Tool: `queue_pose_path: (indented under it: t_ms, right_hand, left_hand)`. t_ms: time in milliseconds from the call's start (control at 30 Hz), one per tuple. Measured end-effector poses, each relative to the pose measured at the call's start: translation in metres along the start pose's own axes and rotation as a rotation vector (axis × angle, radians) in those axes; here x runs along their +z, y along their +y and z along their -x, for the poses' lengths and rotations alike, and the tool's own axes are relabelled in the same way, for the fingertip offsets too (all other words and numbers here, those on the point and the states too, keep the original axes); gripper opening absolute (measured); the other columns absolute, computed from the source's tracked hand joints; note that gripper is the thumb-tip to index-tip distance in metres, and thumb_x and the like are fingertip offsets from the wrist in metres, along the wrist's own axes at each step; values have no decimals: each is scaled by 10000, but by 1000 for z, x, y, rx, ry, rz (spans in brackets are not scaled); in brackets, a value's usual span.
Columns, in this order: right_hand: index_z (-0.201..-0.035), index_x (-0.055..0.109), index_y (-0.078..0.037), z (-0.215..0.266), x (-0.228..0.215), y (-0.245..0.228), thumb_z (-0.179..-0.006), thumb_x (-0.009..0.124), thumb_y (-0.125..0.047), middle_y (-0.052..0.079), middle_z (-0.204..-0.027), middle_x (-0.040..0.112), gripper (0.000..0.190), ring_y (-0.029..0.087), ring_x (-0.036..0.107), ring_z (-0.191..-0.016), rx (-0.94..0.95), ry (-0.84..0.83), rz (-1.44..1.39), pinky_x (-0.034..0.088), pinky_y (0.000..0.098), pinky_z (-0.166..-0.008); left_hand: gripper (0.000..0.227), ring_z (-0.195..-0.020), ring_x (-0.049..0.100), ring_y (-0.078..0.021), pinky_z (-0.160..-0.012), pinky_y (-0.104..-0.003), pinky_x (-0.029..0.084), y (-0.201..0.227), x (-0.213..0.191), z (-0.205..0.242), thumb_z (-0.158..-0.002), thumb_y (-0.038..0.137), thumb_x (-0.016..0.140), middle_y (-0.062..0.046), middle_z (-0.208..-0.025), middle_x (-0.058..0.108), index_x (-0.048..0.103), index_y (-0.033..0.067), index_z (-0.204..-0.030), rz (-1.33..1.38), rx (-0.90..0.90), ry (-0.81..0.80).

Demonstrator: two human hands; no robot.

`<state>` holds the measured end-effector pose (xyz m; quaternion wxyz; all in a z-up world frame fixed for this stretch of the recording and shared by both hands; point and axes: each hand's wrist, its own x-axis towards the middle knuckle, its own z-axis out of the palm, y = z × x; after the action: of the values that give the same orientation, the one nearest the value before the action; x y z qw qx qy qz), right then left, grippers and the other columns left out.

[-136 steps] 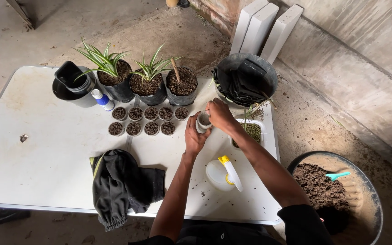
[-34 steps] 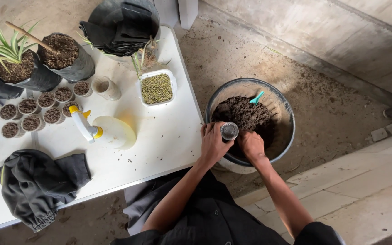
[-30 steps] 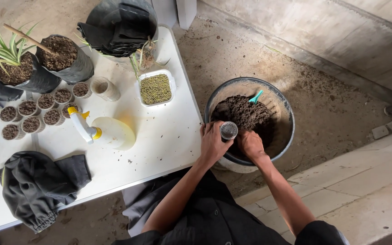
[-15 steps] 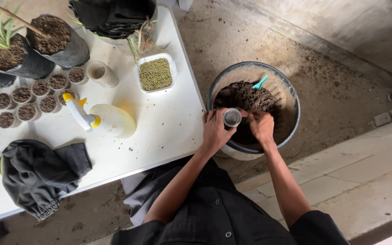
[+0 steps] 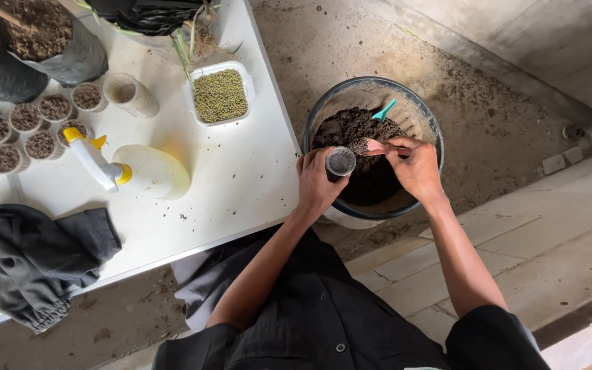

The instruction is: Filling small plastic cups with soil from a bucket and planting seeds in them on a workspace table.

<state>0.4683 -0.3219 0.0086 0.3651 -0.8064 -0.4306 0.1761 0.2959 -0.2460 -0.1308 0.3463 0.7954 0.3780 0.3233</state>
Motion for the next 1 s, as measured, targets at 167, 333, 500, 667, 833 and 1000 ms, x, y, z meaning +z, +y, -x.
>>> queue_pose_path:
  t_ms: [167, 333, 500, 667, 833, 1000]
  right_hand:
    - [-1029, 823, -191, 10, 8, -7, -916, 699, -125, 120, -888, 772, 181, 419, 713, -886, -146, -12, 243, 586, 528, -713]
    - [-1040, 822, -325, 21, 10, -16, -945, 726, -187, -12, -909, 793, 193, 304, 745, -826, -352, 58, 482, 610, 451, -674]
    - [-991, 831, -278, 17, 20, 3, -914, 798, -186, -42, -867, 776, 125, 250, 749, -811, -477, 250, 461, 598, 363, -651]
    - [-899, 756, -320, 23, 26, 12, -880, 746, -204, -69, -804, 739, 118, 264, 750, -783, -297, 114, 507, 613, 456, -663]
    - [-1017, 772, -326, 33, 24, -37, -953, 650, -288, -35, -882, 768, 143, 287, 764, -806, -58, -187, 611, 622, 490, -711]
    - [-1147, 786, -248, 32, 11, -73, -1040, 585, -301, 35, -994, 795, 234, 331, 757, -950, 40, -495, 592, 604, 536, -816]
  left_hand:
    - [635, -1311, 515, -329, -1168, -614, 276, 11, -9, -10, -821, 344, 849, -132, -1192, 704, 543, 107, -1325, 29, -16, -6]
    - [642, -1297, 528, -362, -1166, -643, 278, 13, -7, -16, -797, 357, 872, -154, -1160, 719, 560, 91, -1292, 41, -3, -15]
    - [639, -1297, 545, -390, -1224, -652, 205, 5, 1, -11, -782, 227, 878, -190, -1115, 723, 448, 91, -1234, 63, -6, -49]
    - [713, -1284, 508, -303, -1199, -610, 238, -6, 7, -12, -781, 223, 889, -111, -1166, 688, 437, 133, -1325, 7, 40, -11]
    - [640, -1178, 489, -217, -1128, -562, 317, -6, 8, -17, -727, 319, 916, 0, -1122, 635, 597, 219, -1273, -51, 129, 39]
    - [575, -1186, 542, -255, -1161, -597, 284, -4, 5, -16, -750, 424, 902, -58, -1000, 658, 590, 167, -1158, -24, 142, 91]
